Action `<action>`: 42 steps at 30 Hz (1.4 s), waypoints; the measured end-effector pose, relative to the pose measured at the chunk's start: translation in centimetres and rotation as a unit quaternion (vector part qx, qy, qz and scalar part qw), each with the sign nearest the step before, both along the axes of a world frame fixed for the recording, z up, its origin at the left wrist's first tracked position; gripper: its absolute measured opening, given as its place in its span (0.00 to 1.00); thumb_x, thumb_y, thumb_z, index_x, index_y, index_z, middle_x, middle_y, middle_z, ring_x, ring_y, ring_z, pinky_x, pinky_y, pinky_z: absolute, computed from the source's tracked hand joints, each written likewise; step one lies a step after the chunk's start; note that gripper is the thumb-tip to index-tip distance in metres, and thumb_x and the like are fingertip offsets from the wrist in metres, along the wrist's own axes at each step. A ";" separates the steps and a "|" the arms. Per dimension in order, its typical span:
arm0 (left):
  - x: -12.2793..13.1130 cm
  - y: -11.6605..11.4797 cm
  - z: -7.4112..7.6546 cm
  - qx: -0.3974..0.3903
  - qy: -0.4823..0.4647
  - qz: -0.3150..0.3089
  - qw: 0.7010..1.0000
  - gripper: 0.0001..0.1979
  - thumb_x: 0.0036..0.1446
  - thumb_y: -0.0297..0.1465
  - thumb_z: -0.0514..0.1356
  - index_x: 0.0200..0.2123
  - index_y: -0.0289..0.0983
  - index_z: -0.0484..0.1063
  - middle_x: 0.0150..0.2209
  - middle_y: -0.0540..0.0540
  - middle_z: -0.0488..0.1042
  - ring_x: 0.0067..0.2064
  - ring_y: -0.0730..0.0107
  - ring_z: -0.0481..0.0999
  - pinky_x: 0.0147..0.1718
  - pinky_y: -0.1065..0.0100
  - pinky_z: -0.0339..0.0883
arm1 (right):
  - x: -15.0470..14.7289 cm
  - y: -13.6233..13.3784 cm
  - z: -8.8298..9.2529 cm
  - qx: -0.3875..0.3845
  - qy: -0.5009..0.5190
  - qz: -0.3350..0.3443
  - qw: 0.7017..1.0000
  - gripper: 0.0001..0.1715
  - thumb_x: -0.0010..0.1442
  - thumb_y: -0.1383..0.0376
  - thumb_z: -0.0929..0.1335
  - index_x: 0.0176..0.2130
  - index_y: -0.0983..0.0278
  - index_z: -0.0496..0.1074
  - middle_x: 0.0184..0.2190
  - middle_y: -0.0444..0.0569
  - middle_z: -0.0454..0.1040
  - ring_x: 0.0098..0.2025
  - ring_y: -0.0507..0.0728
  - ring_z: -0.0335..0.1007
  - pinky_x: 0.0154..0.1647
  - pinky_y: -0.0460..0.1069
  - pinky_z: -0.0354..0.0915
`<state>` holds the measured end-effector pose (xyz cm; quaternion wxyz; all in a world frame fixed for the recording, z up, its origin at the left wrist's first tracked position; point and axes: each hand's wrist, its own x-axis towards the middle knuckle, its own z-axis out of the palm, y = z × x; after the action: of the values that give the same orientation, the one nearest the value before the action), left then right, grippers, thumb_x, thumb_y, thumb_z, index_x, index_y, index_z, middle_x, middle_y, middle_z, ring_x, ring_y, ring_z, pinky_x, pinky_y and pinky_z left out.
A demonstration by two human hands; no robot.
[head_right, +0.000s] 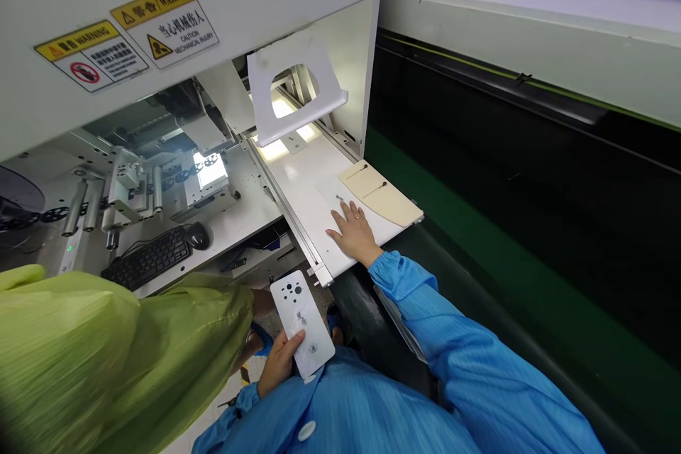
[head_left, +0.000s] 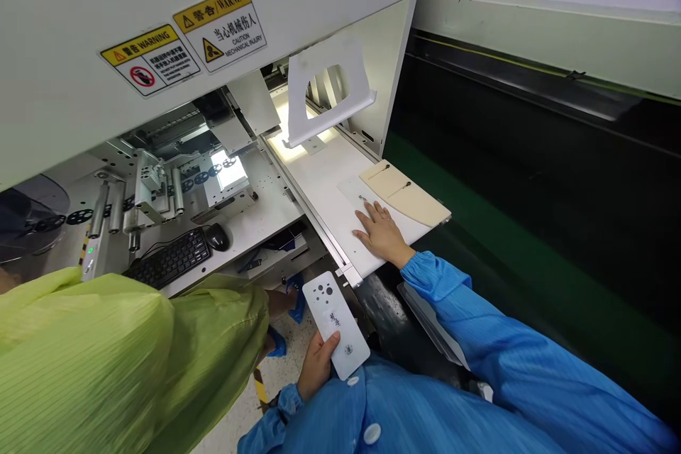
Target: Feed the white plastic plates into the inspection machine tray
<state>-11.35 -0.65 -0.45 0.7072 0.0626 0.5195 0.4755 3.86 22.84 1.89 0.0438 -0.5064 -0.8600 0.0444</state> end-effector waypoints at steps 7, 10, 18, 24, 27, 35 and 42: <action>-0.1 -0.3 -0.5 0.003 0.009 0.008 1.000 0.31 0.34 0.44 0.70 0.41 0.31 0.75 0.40 0.35 0.78 0.48 0.46 0.74 0.50 0.52 0.63 | -0.2 0.1 -0.1 -0.001 0.005 0.001 1.000 0.35 0.63 0.50 0.57 0.61 0.68 0.58 0.64 0.61 0.48 0.65 0.70 0.39 0.62 0.63 0.46; -0.2 -0.5 -0.7 -0.003 0.017 0.011 1.000 0.33 0.34 0.44 0.70 0.43 0.30 0.74 0.39 0.34 0.78 0.46 0.45 0.74 0.48 0.52 0.65 | -0.2 0.1 -0.1 -0.006 0.007 0.001 1.000 0.35 0.63 0.50 0.57 0.61 0.68 0.57 0.64 0.61 0.48 0.66 0.70 0.38 0.62 0.63 0.46; 0.0 -0.6 0.0 0.021 -0.004 0.022 1.000 0.31 0.37 0.43 0.69 0.44 0.31 0.74 0.41 0.35 0.78 0.48 0.47 0.74 0.48 0.53 0.66 | 0.0 -0.9 0.9 0.009 0.077 0.011 0.997 0.33 0.62 0.52 0.59 0.58 0.71 0.60 0.63 0.62 0.51 0.65 0.70 0.40 0.62 0.64 0.46; -0.1 -0.6 -0.8 0.022 0.008 0.067 0.997 0.33 0.37 0.43 0.69 0.46 0.32 0.72 0.40 0.37 0.78 0.46 0.51 0.75 0.48 0.56 0.66 | 0.1 -9.1 2.1 0.010 0.276 0.042 0.960 0.21 0.63 0.57 0.59 0.49 0.66 0.67 0.49 0.58 0.69 0.54 0.60 0.62 0.55 0.57 0.61; 0.1 0.0 -0.8 0.050 0.016 0.091 0.994 0.34 0.39 0.45 0.68 0.49 0.33 0.70 0.43 0.38 0.77 0.47 0.53 0.75 0.49 0.57 0.65 | 0.0 -14.0 2.2 -0.068 0.289 0.067 0.953 0.18 0.61 0.58 0.61 0.47 0.65 0.67 0.48 0.57 0.69 0.53 0.60 0.64 0.54 0.55 0.63; 1.5 0.3 1.2 0.100 0.098 0.053 0.989 0.33 0.42 0.49 0.64 0.48 0.34 0.71 0.51 0.38 0.72 0.56 0.53 0.66 0.57 0.59 0.56 | 0.2 -18.8 2.7 -0.140 0.220 0.097 0.960 0.33 0.49 0.53 0.70 0.48 0.68 0.63 0.55 0.64 0.60 0.55 0.67 0.61 0.52 0.61 0.64; 2.1 -0.9 0.7 0.146 -0.009 0.058 0.988 0.30 0.42 0.46 0.65 0.46 0.35 0.71 0.51 0.38 0.72 0.56 0.52 0.66 0.57 0.56 0.56 | 0.7 -20.2 3.0 -0.102 0.245 0.095 0.959 0.25 0.52 0.57 0.67 0.47 0.66 0.62 0.54 0.63 0.61 0.54 0.66 0.62 0.50 0.60 0.65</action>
<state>-9.28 -1.59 0.27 0.6666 0.1303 0.4406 0.5869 4.57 2.65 4.92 0.1967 -0.3974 -0.8582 0.2588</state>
